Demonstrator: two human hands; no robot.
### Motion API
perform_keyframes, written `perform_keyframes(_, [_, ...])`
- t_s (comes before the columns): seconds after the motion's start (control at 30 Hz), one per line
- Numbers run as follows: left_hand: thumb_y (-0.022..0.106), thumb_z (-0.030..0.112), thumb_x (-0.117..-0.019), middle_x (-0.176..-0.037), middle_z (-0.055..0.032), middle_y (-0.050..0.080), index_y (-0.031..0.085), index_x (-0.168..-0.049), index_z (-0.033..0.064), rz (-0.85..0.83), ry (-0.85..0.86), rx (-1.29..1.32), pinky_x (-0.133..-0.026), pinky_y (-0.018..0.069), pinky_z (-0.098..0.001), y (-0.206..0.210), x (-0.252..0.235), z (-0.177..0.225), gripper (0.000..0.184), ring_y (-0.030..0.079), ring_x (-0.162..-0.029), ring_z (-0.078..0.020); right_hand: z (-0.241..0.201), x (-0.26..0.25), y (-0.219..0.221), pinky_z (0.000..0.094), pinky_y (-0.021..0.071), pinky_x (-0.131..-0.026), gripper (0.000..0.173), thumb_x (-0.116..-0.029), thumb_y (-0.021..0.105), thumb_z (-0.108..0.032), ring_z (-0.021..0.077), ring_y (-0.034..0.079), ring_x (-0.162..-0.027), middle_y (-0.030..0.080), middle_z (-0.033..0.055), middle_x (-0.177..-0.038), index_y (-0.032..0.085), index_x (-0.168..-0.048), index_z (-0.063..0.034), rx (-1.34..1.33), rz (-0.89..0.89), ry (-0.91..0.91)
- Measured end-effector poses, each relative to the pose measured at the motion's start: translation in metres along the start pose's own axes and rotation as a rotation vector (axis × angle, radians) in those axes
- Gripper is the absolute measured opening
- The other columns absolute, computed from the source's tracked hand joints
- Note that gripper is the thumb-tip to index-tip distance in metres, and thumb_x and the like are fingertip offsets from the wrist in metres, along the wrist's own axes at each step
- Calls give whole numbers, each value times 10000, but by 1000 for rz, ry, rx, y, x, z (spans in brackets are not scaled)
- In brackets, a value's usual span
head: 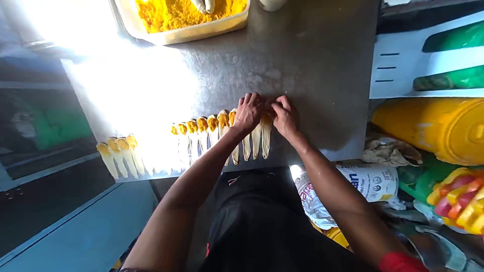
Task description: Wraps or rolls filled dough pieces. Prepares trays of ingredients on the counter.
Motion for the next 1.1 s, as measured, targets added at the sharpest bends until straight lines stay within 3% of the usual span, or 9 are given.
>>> perform_keyframes(0.17, [525, 217, -1046, -1288, -89, 608, 751, -1138, 199, 73, 42, -2, -944, 475, -493, 16, 6, -1, 245, 540, -1212, -315, 0, -5, 0, 457, 576, -865, 169, -922, 623, -18, 240, 692, -989, 708, 94, -1044, 736, -1030, -82, -131, 80, 11])
perform_keyframes(0.37, [544, 110, -1021, -1069, -67, 709, 744, -994, 112, 243, 133, 29, -990, 463, -481, 3, 31, 15, 202, 603, -1152, -297, -12, 58, 7, 479, 548, -938, 143, -938, 680, -36, 288, 652, -1084, 670, 132, -1163, 749, -1060, -64, -37, 218, -96])
perform_keyframes(0.57, [522, 41, -999, -1238, -54, 686, 741, -1101, 114, 154, 287, -145, -1189, 319, -568, 31, 75, 29, 253, 531, -1321, -312, -10, 97, 46, 507, 507, -978, 288, -933, 656, -56, 316, 599, -1201, 661, 119, -1263, 752, -1190, -146, 138, 257, -86])
perform_keyframes(0.67, [462, 65, -1024, -1425, -21, 591, 710, -1215, 151, 35, 267, -244, -1227, 197, -659, 46, 84, 26, 325, 419, -1442, -325, -10, 103, 55, 549, 426, -1094, 263, -909, 655, -37, 337, 503, -1348, 598, 117, -1396, 762, -1124, -143, 253, 166, -22])
perform_keyframes(0.77, [497, 119, -1020, -1387, -37, 620, 729, -1186, 166, 61, 226, -181, -1228, 201, -654, 36, 83, 28, 289, 443, -1428, -324, -21, 96, 29, 558, 479, -988, 214, -896, 656, -26, 335, 574, -1230, 645, 118, -1303, 788, -1039, -114, 152, 148, 18])
perform_keyframes(0.83, [503, 175, -1036, -1302, -94, 629, 722, -1167, 143, 140, 172, -147, -1210, 252, -630, 22, 77, 27, 257, 502, -1347, -338, -21, 90, 9, 515, 533, -933, 237, -956, 630, -63, 315, 626, -1159, 656, 121, -1264, 752, -1154, -110, 74, 187, 7])
perform_keyframes(0.9, [496, 261, -1064, -1407, -115, 578, 679, -1291, 150, 135, 106, -174, -1205, 254, -637, 15, 66, 23, 312, 464, -1392, -351, -16, 75, 5, 486, 566, -941, 268, -984, 660, -123, 305, 644, -1152, 637, 132, -1296, 717, -1245, -109, 22, 156, 10])
perform_keyframes(0.97, [506, 294, -1065, -1529, -99, 486, 652, -1339, 174, 54, 80, -220, -1216, 214, -658, 17, 56, 21, 332, 368, -1477, -347, -7, 57, 12, 493, 568, -929, 238, -962, 683, -126, 305, 644, -1138, 643, 136, -1263, 741, -1192, -105, 2, 103, 28])
perform_keyframes(1.1, [535, 233, -1049, -1487, -83, 531, 724, -1182, 146, 36, 132, -177, -1231, 218, -615, 17, 44, 19, 247, 372, -1474, -332, 2, 41, 14, 491, 581, -877, 175, -906, 722, -104, 267, 684, -1039, 697, 109, -1123, 743, -1079, -86, -85, 63, 83])
Point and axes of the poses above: each hand's wrist, its own x-axis away from the middle knuckle, its own y-axis out of the palm, z = x × y, the point moved 5 cm from there along -x, towards the middle knuckle
